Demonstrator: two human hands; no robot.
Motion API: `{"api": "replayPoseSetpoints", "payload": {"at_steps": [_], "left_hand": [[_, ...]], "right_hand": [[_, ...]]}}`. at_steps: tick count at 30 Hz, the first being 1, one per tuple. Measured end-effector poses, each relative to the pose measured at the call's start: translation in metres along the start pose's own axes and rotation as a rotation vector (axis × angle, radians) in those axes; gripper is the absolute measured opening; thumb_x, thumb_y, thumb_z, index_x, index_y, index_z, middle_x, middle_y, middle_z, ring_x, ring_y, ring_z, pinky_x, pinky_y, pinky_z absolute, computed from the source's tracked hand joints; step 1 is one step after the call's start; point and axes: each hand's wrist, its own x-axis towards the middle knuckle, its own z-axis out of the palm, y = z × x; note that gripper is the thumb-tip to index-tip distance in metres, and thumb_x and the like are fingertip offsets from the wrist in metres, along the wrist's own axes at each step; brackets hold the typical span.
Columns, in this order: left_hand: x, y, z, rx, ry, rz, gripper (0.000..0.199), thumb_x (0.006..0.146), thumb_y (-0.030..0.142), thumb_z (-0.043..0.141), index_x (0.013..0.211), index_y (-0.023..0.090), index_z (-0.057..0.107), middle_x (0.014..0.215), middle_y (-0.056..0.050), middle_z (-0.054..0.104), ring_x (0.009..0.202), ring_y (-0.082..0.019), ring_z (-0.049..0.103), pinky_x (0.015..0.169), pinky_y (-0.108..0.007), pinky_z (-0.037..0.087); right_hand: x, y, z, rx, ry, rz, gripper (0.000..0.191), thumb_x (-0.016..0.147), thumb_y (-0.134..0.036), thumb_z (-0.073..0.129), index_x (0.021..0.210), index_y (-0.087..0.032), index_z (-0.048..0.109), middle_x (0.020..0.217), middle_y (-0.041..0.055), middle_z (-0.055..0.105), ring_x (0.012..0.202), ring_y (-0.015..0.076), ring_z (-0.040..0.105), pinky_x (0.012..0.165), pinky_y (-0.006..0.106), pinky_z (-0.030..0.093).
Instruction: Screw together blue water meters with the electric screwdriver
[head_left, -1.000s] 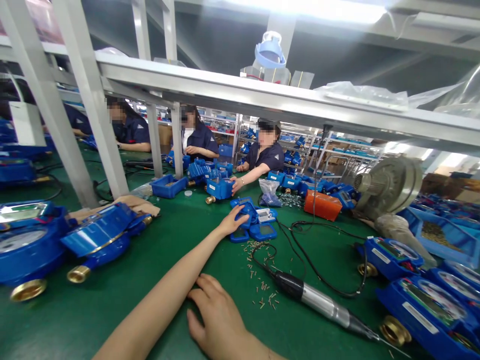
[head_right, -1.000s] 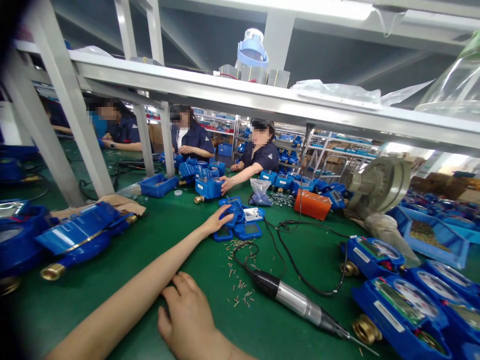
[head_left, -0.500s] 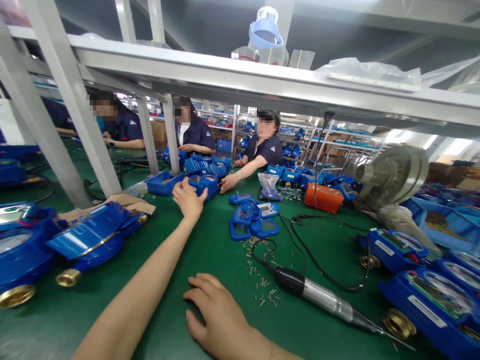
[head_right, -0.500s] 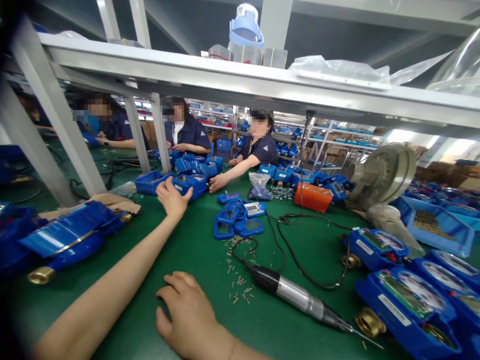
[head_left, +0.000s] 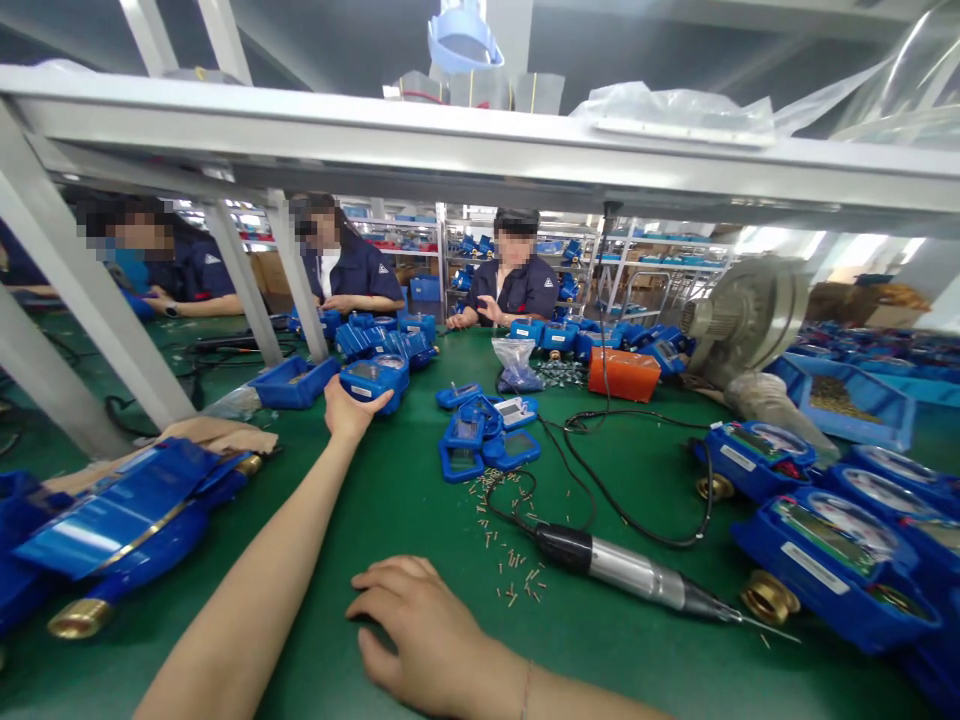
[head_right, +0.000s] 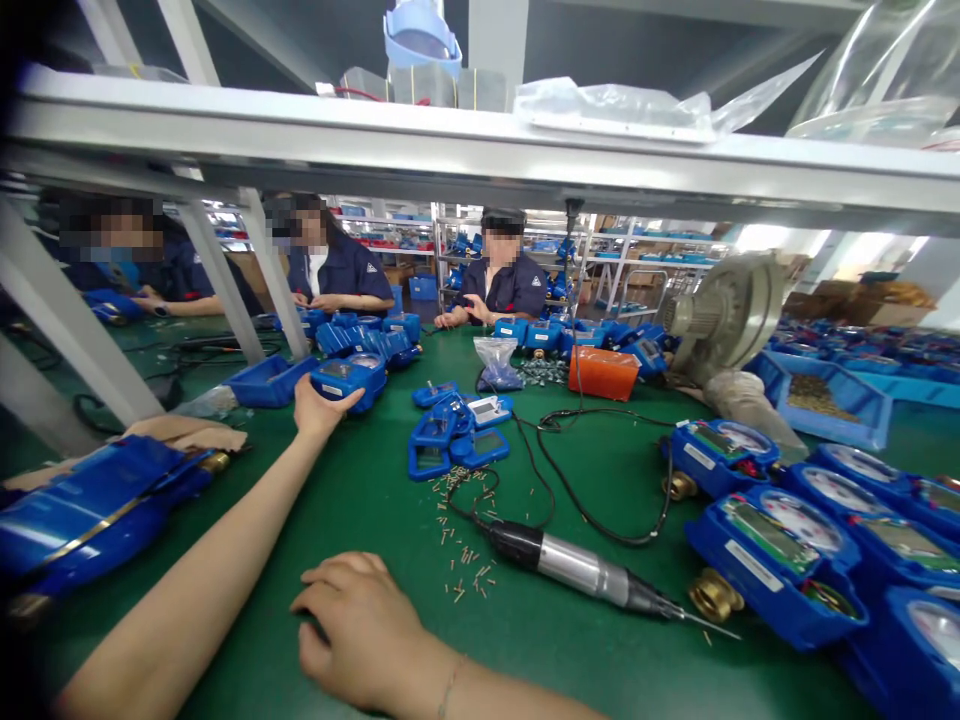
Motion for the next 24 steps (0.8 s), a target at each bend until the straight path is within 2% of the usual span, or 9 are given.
{"api": "replayPoseSetpoints", "payload": {"at_steps": [4,9,11,15,20,22,24], "left_hand": [[-0.032,0.017,-0.023,0.124,0.055,-0.128,0.053,0.091,0.043,0.06,0.136,0.019,0.045,0.136,-0.013,0.05,0.119,-0.03,0.053,0.098,-0.054,0.046],[-0.083,0.041,-0.07,0.23,0.049,-0.201,0.05,0.091,0.047,0.058,0.13,0.017,0.05,0.127,-0.012,0.056,0.111,-0.026,0.058,0.093,-0.049,0.049],[-0.106,0.052,-0.093,0.257,0.019,-0.202,0.058,0.085,0.054,0.061,0.127,0.016,0.049,0.124,-0.014,0.058,0.108,-0.028,0.06,0.09,-0.048,0.05],[-0.16,0.079,-0.14,0.295,-0.054,-0.187,0.083,0.065,0.07,0.069,0.123,0.015,0.046,0.122,-0.019,0.058,0.109,-0.039,0.062,0.085,-0.051,0.051],[-0.233,0.114,-0.197,0.313,-0.167,-0.146,0.092,0.062,0.07,0.068,0.129,0.015,0.039,0.125,-0.023,0.056,0.109,-0.043,0.063,0.082,-0.051,0.052],[-0.259,0.126,-0.216,0.303,-0.223,-0.115,0.094,0.062,0.068,0.069,0.135,0.019,0.036,0.128,-0.021,0.055,0.107,-0.041,0.064,0.081,-0.049,0.053],[-0.285,0.132,-0.229,0.277,-0.281,-0.115,0.093,0.065,0.067,0.066,0.14,0.022,0.033,0.13,-0.019,0.053,0.104,-0.04,0.066,0.079,-0.05,0.054]], "right_hand": [[0.0,-0.003,-0.004,0.023,0.039,0.001,0.026,0.088,-0.021,0.058,0.114,-0.02,0.063,0.126,0.0055,0.064,0.12,0.0183,0.056,0.107,0.032,0.043],[0.002,-0.003,-0.006,0.055,0.298,0.092,0.034,0.086,-0.015,0.056,0.12,-0.019,0.057,0.129,0.0112,0.055,0.122,0.0204,0.055,0.105,0.034,0.048],[0.003,-0.001,-0.007,0.072,0.383,0.137,0.036,0.089,-0.016,0.052,0.124,-0.018,0.054,0.132,0.014,0.051,0.125,0.0225,0.052,0.108,0.038,0.046],[-0.002,0.004,-0.012,0.124,0.509,0.235,0.041,0.096,-0.026,0.044,0.136,-0.016,0.045,0.141,0.0172,0.045,0.135,0.0257,0.044,0.115,0.046,0.037],[-0.026,-0.008,-0.001,0.221,0.484,0.27,0.057,0.1,-0.041,0.036,0.151,-0.017,0.027,0.152,0.0157,0.037,0.143,0.0247,0.035,0.117,0.044,0.033],[-0.039,-0.021,0.002,0.255,0.471,0.26,0.061,0.101,-0.045,0.032,0.154,-0.018,0.019,0.158,0.0141,0.026,0.147,0.024,0.026,0.119,0.044,0.029],[-0.05,-0.034,-0.005,0.314,0.463,0.234,0.064,0.1,-0.05,0.029,0.155,-0.018,0.018,0.161,0.0119,0.019,0.15,0.0234,0.018,0.121,0.043,0.024]]}}
